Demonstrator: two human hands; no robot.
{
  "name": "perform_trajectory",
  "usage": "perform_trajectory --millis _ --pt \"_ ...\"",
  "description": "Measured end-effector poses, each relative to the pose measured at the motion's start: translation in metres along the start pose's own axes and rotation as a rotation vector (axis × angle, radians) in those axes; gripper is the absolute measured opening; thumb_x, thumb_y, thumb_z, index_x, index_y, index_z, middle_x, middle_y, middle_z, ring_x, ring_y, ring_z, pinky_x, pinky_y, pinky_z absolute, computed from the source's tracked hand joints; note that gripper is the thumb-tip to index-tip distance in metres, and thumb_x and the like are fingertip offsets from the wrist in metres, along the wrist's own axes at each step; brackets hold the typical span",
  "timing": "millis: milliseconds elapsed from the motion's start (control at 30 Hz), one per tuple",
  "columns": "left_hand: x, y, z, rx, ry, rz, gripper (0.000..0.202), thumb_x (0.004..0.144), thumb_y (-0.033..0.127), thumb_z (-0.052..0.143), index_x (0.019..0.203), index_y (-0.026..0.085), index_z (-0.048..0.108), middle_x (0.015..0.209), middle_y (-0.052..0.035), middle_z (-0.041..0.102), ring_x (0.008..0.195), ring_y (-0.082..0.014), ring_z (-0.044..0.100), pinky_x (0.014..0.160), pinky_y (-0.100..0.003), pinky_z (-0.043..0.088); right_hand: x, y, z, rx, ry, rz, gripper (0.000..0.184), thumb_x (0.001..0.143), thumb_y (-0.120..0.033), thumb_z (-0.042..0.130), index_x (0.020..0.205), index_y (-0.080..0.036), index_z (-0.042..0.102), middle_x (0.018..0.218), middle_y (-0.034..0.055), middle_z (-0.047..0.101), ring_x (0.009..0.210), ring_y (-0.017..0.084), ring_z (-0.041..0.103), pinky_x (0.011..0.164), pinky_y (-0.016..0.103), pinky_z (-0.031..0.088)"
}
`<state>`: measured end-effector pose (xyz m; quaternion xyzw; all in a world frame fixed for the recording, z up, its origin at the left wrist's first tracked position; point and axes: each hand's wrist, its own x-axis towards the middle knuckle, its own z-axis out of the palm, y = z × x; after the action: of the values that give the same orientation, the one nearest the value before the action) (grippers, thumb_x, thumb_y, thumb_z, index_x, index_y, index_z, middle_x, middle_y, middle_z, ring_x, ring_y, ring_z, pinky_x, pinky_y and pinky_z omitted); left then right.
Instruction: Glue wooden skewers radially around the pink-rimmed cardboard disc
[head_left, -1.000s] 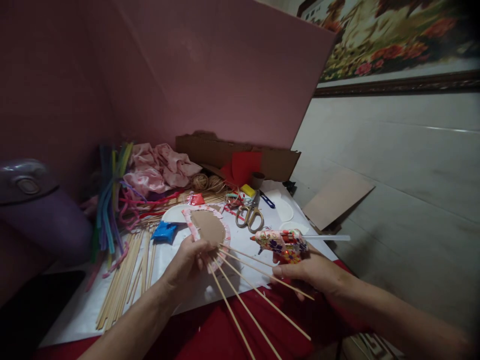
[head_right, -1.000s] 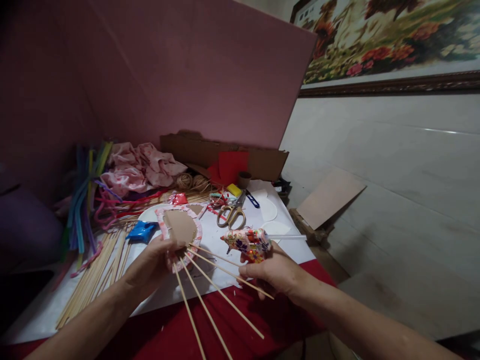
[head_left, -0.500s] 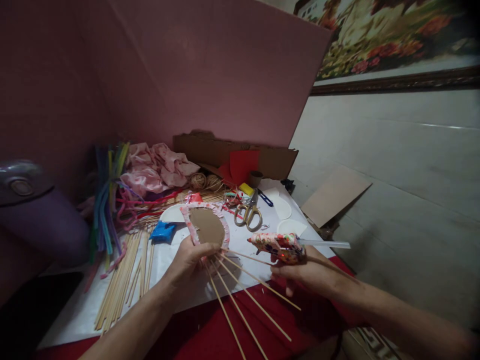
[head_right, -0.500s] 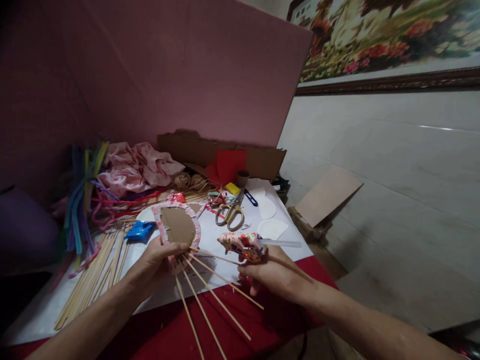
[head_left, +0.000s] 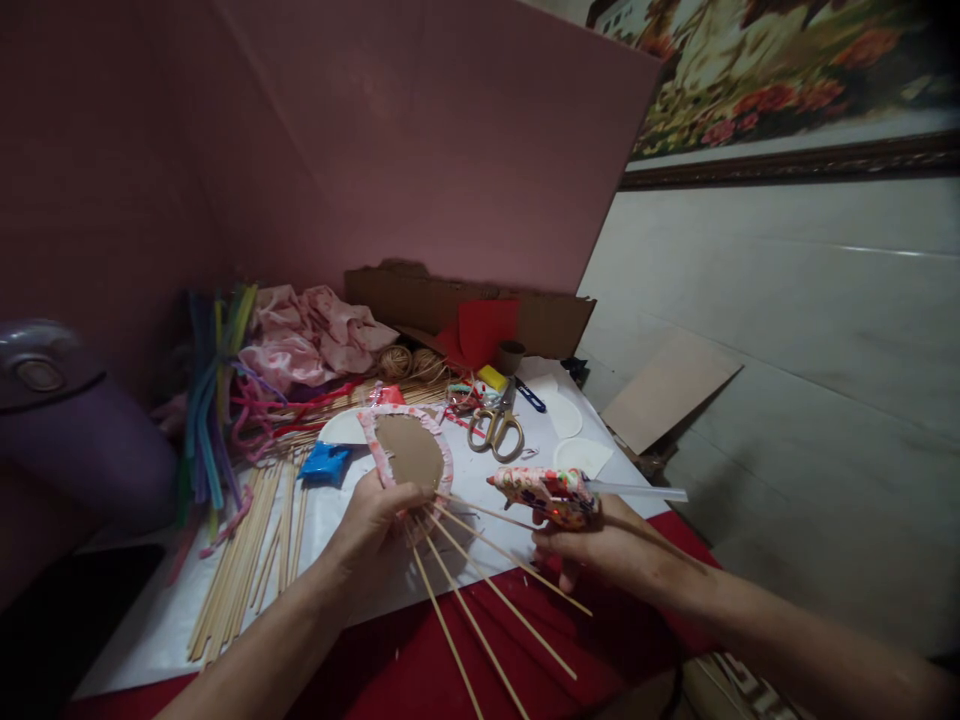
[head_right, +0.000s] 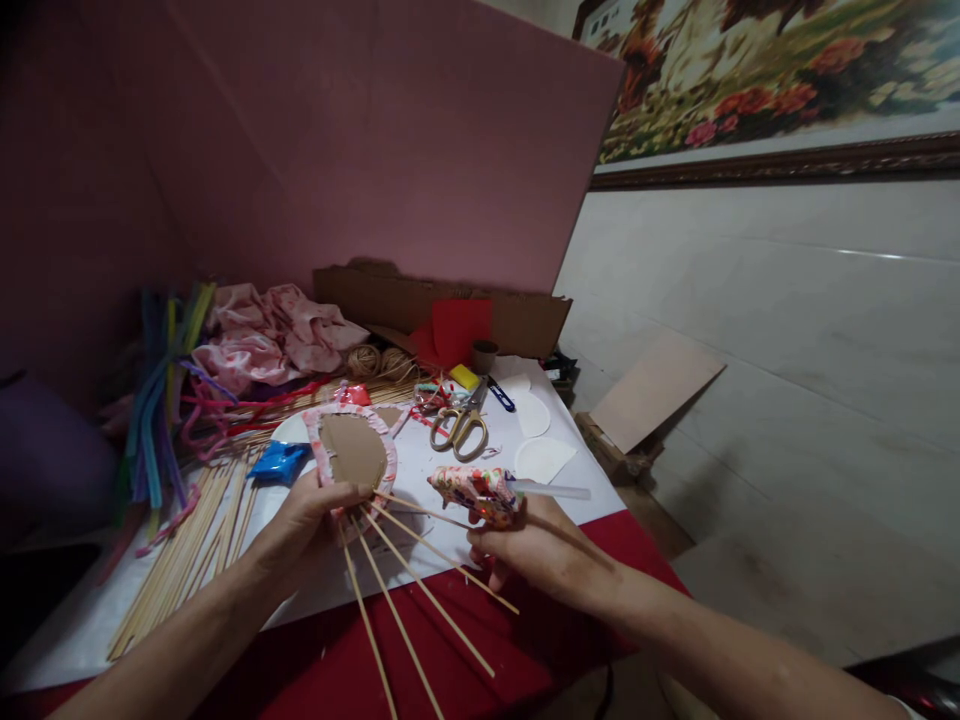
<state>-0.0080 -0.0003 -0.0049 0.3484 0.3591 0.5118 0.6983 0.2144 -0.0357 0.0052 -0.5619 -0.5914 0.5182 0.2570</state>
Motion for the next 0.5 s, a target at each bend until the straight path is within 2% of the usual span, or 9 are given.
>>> perform_trajectory --millis 167,300,400,500 --pt "0.004 0.002 -0.005 0.019 0.042 0.011 0.027 0.057 0.005 0.055 0.083 0.013 0.055 0.07 -0.0031 0.059 0.057 -0.0121 0.055 0.055 -0.025 0.047 0.001 -0.006 0.002 -0.026 -0.006 -0.005 0.022 0.07 -0.03 0.055 0.084 -0.015 0.06 0.066 0.0039 0.063 0.057 0.015 0.06 0.051 0.024 0.048" --pt "0.007 0.006 -0.008 0.025 0.104 0.026 0.028 0.055 0.005 0.057 0.082 0.014 0.055 0.07 -0.0022 0.06 0.056 -0.0114 0.056 0.054 -0.023 0.047 -0.001 -0.017 -0.004 -0.008 0.03 0.041 0.037 0.067 -0.041 0.057 0.094 -0.016 0.055 0.077 0.0071 0.064 0.069 0.019 0.061 0.041 0.02 0.045" --pt "0.008 0.009 -0.008 0.029 0.138 0.025 0.034 0.054 0.005 0.057 0.087 0.014 0.054 0.072 -0.0025 0.061 0.057 -0.0126 0.058 0.055 -0.024 0.048 -0.003 -0.025 -0.013 0.092 0.066 0.012 0.04 0.069 -0.043 0.053 0.097 -0.015 0.051 0.086 0.0099 0.062 0.078 0.02 0.06 0.04 0.019 0.044" --pt "0.009 0.01 -0.007 0.023 0.154 0.024 0.037 0.053 0.004 0.057 0.089 0.013 0.054 0.068 -0.0025 0.062 0.055 -0.0128 0.058 0.053 -0.025 0.049 -0.005 -0.028 -0.021 0.138 0.124 -0.02 0.039 0.071 -0.044 0.051 0.097 -0.015 0.049 0.081 0.0092 0.062 0.069 0.017 0.059 0.036 0.017 0.039"
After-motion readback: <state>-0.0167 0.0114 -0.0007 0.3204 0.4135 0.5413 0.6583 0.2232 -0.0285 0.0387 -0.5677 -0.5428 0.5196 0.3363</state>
